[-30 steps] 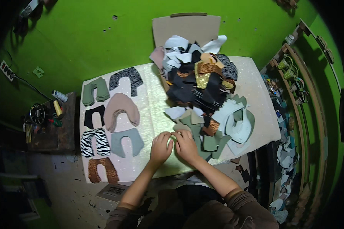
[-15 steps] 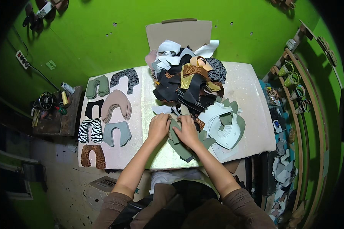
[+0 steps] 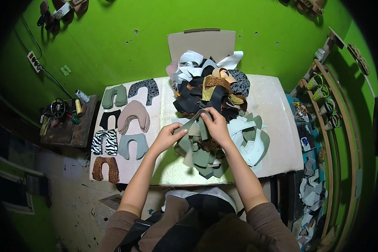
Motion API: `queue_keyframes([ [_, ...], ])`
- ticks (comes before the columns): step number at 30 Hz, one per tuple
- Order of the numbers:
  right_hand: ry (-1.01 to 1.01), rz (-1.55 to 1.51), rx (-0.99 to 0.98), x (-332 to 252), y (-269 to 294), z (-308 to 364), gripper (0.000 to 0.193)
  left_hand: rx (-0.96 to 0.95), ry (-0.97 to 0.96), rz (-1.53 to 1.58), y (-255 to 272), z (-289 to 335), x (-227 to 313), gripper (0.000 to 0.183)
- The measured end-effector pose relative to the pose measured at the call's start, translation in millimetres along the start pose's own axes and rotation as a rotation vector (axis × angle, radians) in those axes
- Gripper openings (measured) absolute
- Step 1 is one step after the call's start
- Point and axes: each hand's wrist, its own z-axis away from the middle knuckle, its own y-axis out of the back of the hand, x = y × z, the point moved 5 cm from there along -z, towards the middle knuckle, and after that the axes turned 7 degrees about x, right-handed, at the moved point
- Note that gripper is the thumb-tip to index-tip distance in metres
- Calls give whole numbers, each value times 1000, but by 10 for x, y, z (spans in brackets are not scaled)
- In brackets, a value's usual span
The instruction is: Organize and sort various patterned and colored shoe upper components on a work table.
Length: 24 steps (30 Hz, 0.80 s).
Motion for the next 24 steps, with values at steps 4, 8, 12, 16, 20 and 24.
queue_keyframes([
  [4, 16, 170, -44, 121, 41, 94, 23, 21, 99, 178, 124, 124, -183, 21],
  [8, 47, 335, -264, 321, -52, 293, 21, 122, 177, 533, 223, 169, -391, 18],
  [12, 288, 597, -652, 444, -191, 631, 27, 187, 247, 625, 270, 227, -455, 19],
  [16, 605, 917, -673, 559, -221, 986, 31, 237, 258, 658, 263, 310, -445, 27],
  [20, 540, 810, -630, 572, -212, 834, 21, 187, 254, 713, 172, 352, -432, 30],
  [24, 238, 241, -395, 390, -64, 421, 19, 215, 303, 783, 170, 367, -503, 31],
])
